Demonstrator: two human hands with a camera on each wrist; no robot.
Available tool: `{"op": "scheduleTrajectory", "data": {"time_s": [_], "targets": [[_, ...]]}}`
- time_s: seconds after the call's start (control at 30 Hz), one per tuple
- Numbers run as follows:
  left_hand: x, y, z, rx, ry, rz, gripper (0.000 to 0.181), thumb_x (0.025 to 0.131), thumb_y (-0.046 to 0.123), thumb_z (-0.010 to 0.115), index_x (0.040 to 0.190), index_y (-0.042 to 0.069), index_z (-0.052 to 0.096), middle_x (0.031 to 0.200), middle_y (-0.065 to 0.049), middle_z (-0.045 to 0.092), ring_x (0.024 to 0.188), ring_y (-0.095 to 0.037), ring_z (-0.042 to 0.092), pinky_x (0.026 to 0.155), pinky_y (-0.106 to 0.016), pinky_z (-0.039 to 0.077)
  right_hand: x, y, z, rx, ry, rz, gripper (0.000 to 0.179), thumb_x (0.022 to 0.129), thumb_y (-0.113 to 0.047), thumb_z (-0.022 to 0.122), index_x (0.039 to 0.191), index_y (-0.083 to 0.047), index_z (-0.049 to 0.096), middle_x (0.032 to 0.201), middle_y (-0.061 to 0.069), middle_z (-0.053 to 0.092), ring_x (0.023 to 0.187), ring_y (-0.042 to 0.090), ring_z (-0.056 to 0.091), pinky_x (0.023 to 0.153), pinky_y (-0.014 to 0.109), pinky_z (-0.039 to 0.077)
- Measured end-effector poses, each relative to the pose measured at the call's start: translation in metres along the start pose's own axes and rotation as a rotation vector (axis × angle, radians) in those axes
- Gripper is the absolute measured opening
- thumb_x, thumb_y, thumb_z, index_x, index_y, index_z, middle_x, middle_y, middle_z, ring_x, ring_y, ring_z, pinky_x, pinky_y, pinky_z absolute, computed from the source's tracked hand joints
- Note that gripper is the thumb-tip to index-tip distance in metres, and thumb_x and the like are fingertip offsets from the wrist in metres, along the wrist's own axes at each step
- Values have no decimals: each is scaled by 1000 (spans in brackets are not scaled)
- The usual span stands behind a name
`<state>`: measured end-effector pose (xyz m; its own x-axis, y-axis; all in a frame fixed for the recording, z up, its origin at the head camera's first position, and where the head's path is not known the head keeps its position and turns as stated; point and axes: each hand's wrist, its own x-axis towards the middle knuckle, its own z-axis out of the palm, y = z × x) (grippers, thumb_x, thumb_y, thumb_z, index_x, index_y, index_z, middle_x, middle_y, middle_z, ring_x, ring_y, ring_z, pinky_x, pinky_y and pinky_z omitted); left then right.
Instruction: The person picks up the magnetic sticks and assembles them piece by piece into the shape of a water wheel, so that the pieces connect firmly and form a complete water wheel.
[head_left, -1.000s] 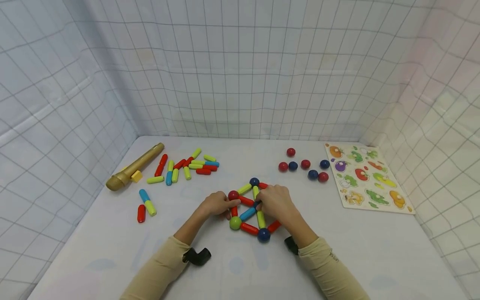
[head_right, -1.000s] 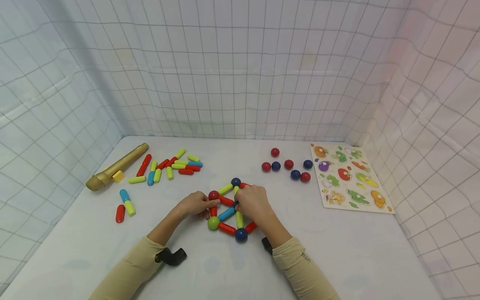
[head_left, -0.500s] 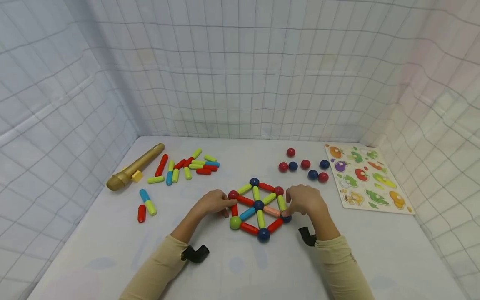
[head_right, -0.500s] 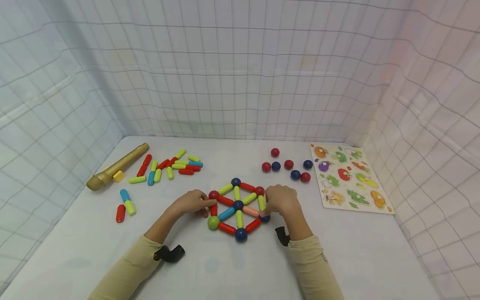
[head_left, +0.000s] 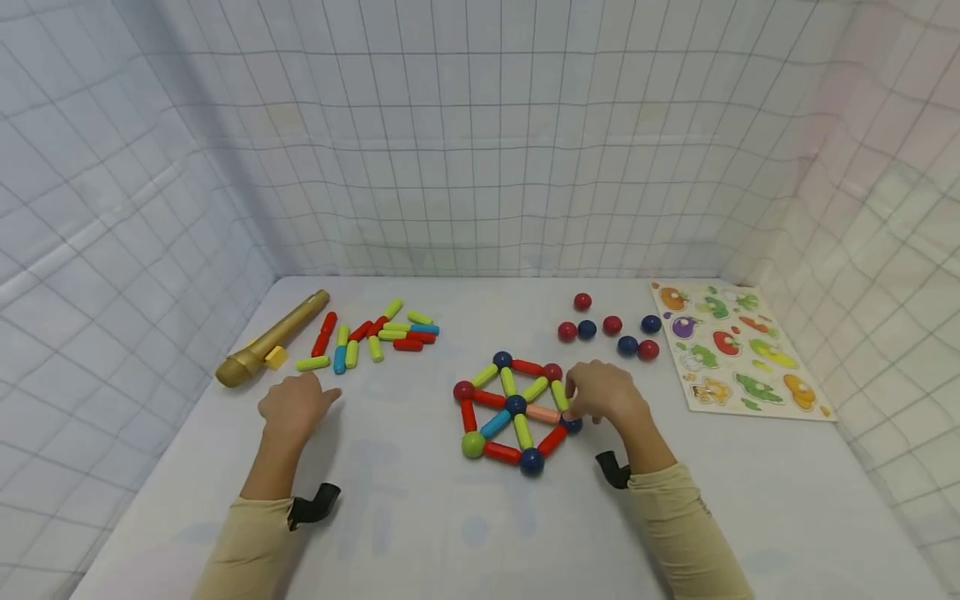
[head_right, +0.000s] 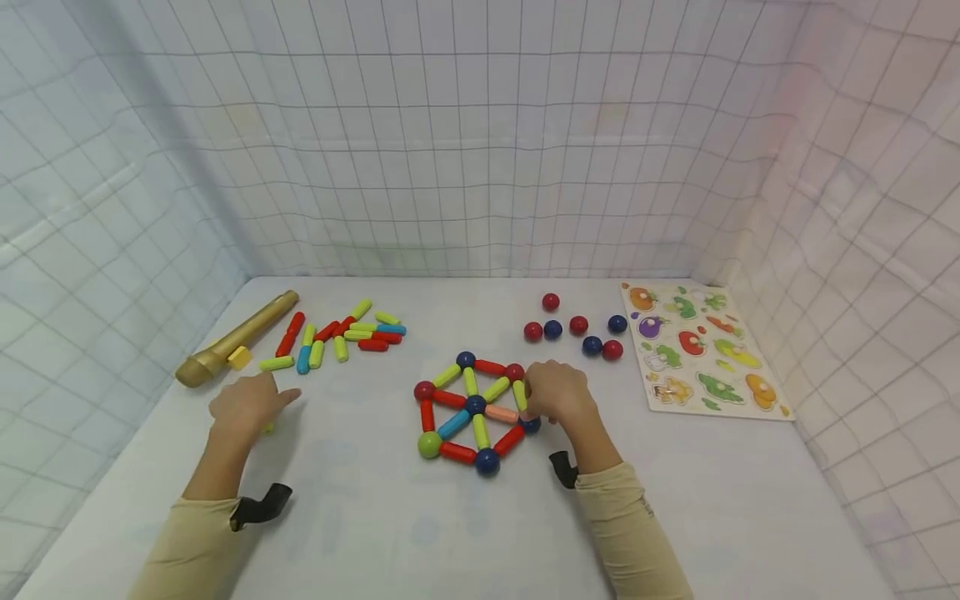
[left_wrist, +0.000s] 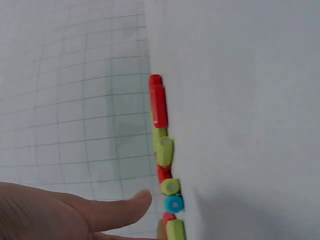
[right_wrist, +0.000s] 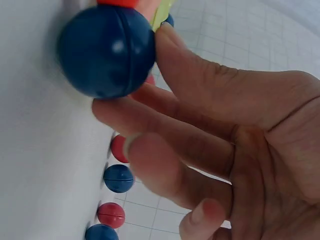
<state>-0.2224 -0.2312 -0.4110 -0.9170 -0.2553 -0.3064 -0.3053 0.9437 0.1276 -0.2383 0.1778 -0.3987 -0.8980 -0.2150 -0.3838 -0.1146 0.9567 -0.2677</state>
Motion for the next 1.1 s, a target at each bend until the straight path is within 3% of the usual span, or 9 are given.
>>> {"op": "scheduleTrajectory", "data": {"time_s": [0.13, 0.27, 0.4, 0.57, 0.7, 0.83, 1.1], "targets": [[6, -5, 12, -8, -35, 2, 59, 94, 39, 59, 117, -14, 54, 89, -25, 61, 83, -39, 61, 69, -46, 52, 3, 3, -2, -5, 44, -12, 34, 79, -26, 80, 108, -12, 70, 80, 3, 65, 61, 17, 61, 59, 29, 44], [6, -4, 18, -7, -32, 40, 50, 93, 24, 61, 121, -16, 51, 96, -29, 62, 86, -41, 61, 70, -50, 55, 7, 4, 2, -1, 65, -24, 39, 81, -27, 79, 115, -12, 68, 79, 2, 65, 61, 16, 60, 57, 28, 44], [1, -10, 13, -11, -8, 38, 54, 90, 17, 64, 127, -17, 44, 102, -34, 58, 91, -47, 60, 73, -54, 54, 9, 2, 5, 0, 74, -21, 39, 81, -27, 78, 116, -12, 68, 85, 3, 66, 62, 16, 60, 57, 28, 45], [-5, -29, 4, -3, 12, -37, 69, 82, 20, 75, 126, -18, 39, 107, -40, 54, 92, -51, 60, 70, -52, 52, 11, -1, 9, -18, 81, -32, 37, 82, -27, 78, 114, -12, 68, 95, 6, 68, 65, 17, 59, 59, 28, 46], [-6, -38, 2, -8, -11, -23, 57, 87, 13, 63, 127, -19, 38, 104, -38, 56, 83, -44, 60, 67, -49, 53, 10, 0, 9, -15, 75, -23, 37, 82, -26, 78, 114, -12, 69, 97, 6, 68, 67, 17, 59, 60, 29, 46], [-6, -38, 1, -1, -21, 20, 48, 92, 6, 48, 130, -20, 37, 101, -37, 56, 78, -39, 58, 63, -46, 53, 11, 1, 9, -17, 78, -29, 37, 81, -25, 78, 115, -11, 69, 96, 6, 68, 69, 18, 58, 60, 28, 47], [-10, -24, -7, 46, -51, 36, 34, 87, 13, 57, 108, -14, 58, 74, -17, 54, 68, -28, 51, 59, -34, 46, 14, -2, 8, -39, 88, -48, 38, 81, -24, 78, 115, -11, 68, 96, 6, 68, 76, 19, 56, 64, 30, 47]]}}
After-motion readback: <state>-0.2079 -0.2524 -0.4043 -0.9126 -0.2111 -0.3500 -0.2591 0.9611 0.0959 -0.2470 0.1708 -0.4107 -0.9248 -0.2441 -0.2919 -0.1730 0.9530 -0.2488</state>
